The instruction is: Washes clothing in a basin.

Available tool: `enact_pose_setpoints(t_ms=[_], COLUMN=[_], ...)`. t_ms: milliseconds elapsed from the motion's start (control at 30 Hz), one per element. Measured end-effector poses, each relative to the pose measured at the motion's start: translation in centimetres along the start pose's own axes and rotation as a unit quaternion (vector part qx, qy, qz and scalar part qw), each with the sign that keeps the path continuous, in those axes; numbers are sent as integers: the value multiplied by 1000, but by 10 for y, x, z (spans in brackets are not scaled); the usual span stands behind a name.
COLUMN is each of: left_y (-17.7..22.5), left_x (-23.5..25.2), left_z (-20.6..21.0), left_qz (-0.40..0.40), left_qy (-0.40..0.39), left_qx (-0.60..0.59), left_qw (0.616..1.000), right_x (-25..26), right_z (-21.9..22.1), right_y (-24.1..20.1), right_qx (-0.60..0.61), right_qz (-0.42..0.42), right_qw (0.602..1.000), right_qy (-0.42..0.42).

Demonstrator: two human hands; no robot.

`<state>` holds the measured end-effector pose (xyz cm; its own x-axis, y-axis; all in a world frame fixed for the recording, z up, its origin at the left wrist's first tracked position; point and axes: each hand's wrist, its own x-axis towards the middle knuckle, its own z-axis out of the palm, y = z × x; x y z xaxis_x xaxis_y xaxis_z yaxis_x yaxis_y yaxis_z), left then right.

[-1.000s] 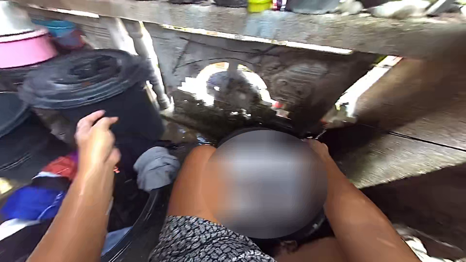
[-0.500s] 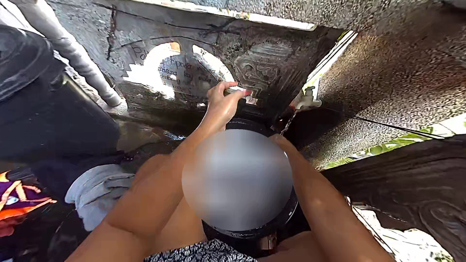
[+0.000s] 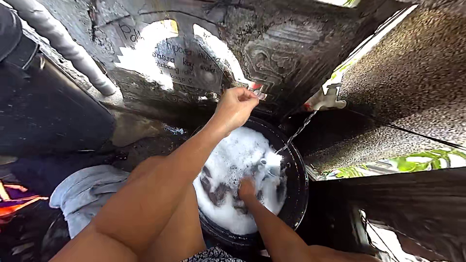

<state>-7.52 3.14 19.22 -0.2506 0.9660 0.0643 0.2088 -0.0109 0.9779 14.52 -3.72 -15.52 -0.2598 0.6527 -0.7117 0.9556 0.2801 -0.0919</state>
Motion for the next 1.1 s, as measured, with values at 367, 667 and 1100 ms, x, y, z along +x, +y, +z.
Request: enact_pose_setpoints(t_ms=[367, 667, 1100], left_y=[-21, -34, -38], left_x=[-3, -16, -35], left_z=[-9, 2, 22], left_qz=[45, 24, -31], left_qy=[-193, -293, -359], left_qx=[266, 345, 449], left_qw=[943, 892, 818], right_x=[-77, -232, -344], right_z=[-210, -331, -382], right_y=[12, -46, -65], right_qx=[450, 409, 442], right_qz=[-78, -239, -405], right_qw=[868, 817, 658], right_qy=[194, 329, 455])
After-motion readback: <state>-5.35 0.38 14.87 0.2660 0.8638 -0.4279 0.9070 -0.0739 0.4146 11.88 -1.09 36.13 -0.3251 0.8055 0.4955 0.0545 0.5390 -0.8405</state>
